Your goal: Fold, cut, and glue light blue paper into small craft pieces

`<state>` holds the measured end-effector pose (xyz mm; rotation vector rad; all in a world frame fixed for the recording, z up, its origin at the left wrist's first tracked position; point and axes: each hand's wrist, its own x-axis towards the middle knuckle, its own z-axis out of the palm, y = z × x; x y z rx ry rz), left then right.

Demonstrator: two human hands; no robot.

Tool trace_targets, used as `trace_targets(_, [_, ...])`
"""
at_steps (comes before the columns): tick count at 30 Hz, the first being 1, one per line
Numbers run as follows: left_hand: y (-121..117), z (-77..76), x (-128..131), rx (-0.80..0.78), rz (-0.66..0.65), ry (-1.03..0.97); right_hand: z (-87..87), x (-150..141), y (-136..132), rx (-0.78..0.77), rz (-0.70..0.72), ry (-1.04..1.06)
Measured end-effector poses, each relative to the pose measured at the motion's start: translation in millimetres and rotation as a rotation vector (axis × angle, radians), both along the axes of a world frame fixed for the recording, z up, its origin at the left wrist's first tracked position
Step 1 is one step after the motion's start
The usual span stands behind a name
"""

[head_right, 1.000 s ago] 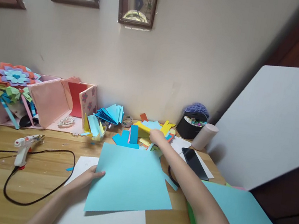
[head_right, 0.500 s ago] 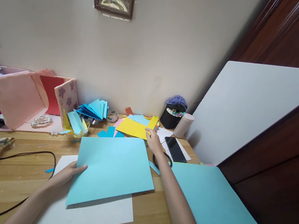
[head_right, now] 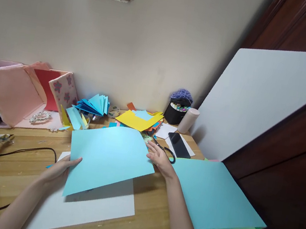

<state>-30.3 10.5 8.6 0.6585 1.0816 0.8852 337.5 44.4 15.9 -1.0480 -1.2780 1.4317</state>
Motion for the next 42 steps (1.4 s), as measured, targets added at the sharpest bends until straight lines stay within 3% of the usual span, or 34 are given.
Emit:
trace_targets(4, [-0.4, -0.1, 6.9, -0.043, -0.025, 0.067, 6.4, -6.3, -5.3, 0.037, 0.049, -0.064])
trace_targets(8, [-0.6, -7.8, 12.9, -0.016, -0.002, 0.074, 8.9, -40.5, -14.9, 0.211, 0.117, -0.084])
trace_targets(13, [-2.2, -9.6, 20.7, 0.017, -0.014, 0.037, 1.6, -100.1, -35.2, 0.473, 0.309, -0.626])
trace_targets(16, [-2.5, -8.9, 23.2, 0.010, -0.017, -0.003, -4.3, -125.4, -43.8, 0.576, 0.379, -0.844])
trace_targets(20, [-2.9, -12.8, 22.3, 0.004, -0.018, -0.072, -11.3, -149.3, -48.5, 0.636, 0.410, -0.965])
trace_targets(24, [-3.7, -15.5, 21.7, 0.050, -0.024, -0.132, -16.8, -171.1, -52.9, 0.669, 0.423, -0.959])
trace_targets(29, [-5.2, -10.2, 25.6, 0.123, 0.011, -0.070, -17.5, -182.6, -53.5, 0.592, 0.360, -0.725])
trace_targets(33, [-5.2, -12.0, 25.6, 0.074, 0.043, -0.037, -18.9, -158.5, -31.1, 0.344, 0.039, -0.438])
trace_targets(36, [-4.5, -17.6, 23.2, 0.063, 0.049, -0.020, -24.8, -125.6, -7.4, 0.190, -0.178, -0.403])
trace_targets(39, [-4.4, -20.6, 22.3, 0.073, 0.037, -0.020, -30.6, -99.7, 4.3, 0.015, -0.053, -0.319])
trace_targets(42, [-4.6, -18.6, 23.8, 0.070, 0.051, -0.021, -30.7, -98.6, -0.7, 0.036, 0.098, -0.287])
